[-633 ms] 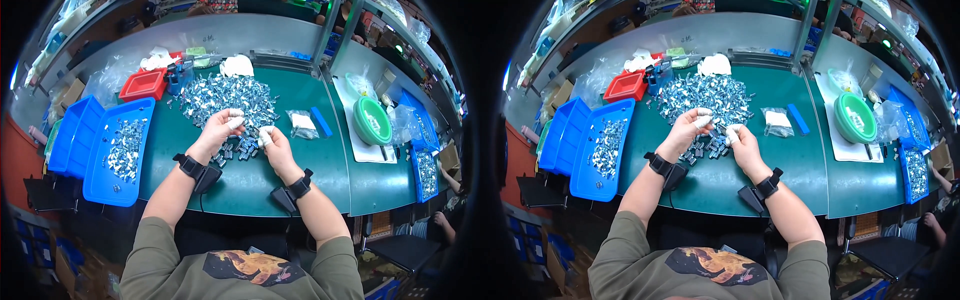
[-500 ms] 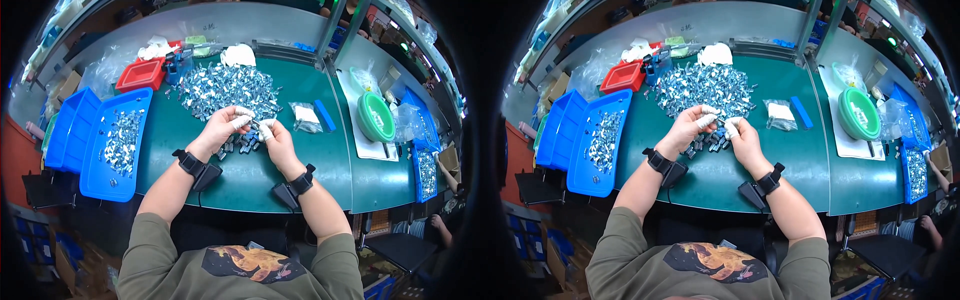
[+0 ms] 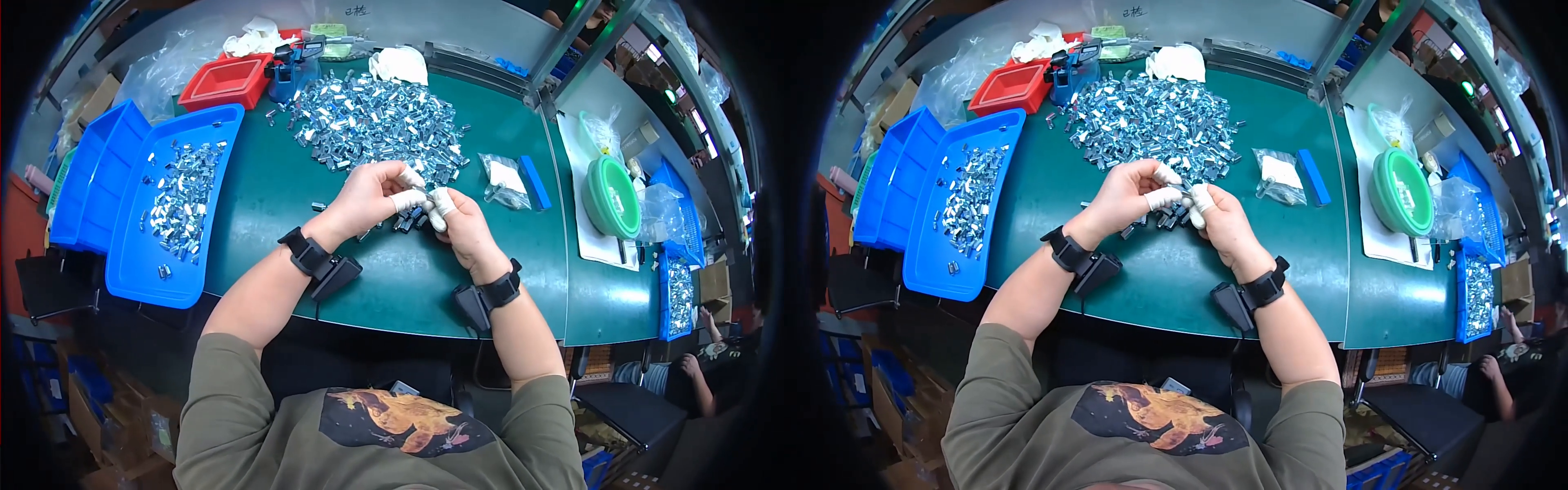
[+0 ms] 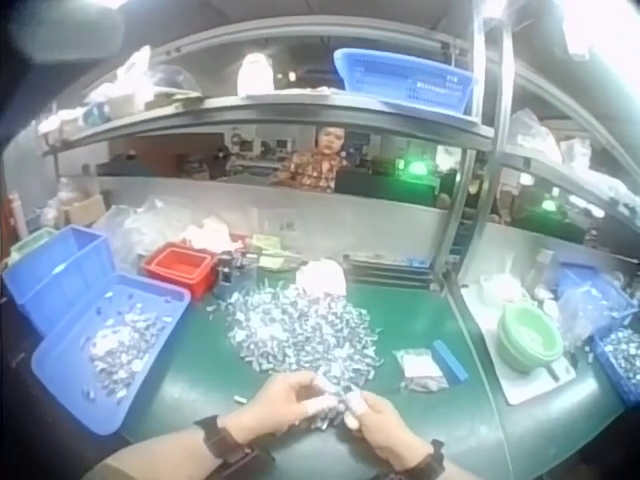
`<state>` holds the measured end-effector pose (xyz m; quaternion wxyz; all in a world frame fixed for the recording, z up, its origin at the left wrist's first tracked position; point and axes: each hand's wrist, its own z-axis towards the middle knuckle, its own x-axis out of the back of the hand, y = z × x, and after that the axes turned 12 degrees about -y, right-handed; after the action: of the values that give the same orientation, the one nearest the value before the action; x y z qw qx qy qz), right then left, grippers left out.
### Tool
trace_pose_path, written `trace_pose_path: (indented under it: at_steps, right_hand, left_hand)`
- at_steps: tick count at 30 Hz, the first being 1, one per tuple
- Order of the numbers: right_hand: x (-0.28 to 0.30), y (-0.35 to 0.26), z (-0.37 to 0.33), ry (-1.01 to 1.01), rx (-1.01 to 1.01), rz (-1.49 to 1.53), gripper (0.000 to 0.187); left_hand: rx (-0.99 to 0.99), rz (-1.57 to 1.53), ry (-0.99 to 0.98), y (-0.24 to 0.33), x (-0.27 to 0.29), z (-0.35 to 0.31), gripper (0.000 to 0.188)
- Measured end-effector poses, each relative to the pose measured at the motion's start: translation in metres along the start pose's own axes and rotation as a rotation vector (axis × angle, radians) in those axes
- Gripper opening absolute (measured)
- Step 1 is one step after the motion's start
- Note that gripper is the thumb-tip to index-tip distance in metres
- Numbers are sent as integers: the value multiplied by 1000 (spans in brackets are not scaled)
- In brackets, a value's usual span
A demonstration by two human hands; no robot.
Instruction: The person picks up a metal component and a white plastic piece from the table, fits them together by hand, and places the assembled unit into a blue tray, repeating the process.
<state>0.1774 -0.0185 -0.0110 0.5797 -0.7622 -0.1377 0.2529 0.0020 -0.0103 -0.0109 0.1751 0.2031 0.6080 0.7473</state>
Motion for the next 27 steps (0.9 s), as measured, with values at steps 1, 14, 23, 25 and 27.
trace_pose_path:
  at_steps: [1, 14, 23, 25, 27]
  right_hand:
    - [-2, 1, 0, 8, 28, 11, 15]
    - [3, 1, -1, -95, -83, 153, 15]
    - [-2, 5, 7, -13, 69, 82, 18]
    - [2, 6, 9, 23, 61, 94, 15]
    - [0, 7, 11, 21, 72, 107, 16]
  left_hand:
    - [52, -73, 35, 2, -1, 0, 12]
    - [-33, 22, -59, 5, -11, -4, 10]
    - [-83, -65, 372, 17, 51, -6, 11]
    - [34, 85, 470, 21, 63, -10, 13]
    - [141, 190, 376, 24, 68, -14, 14]
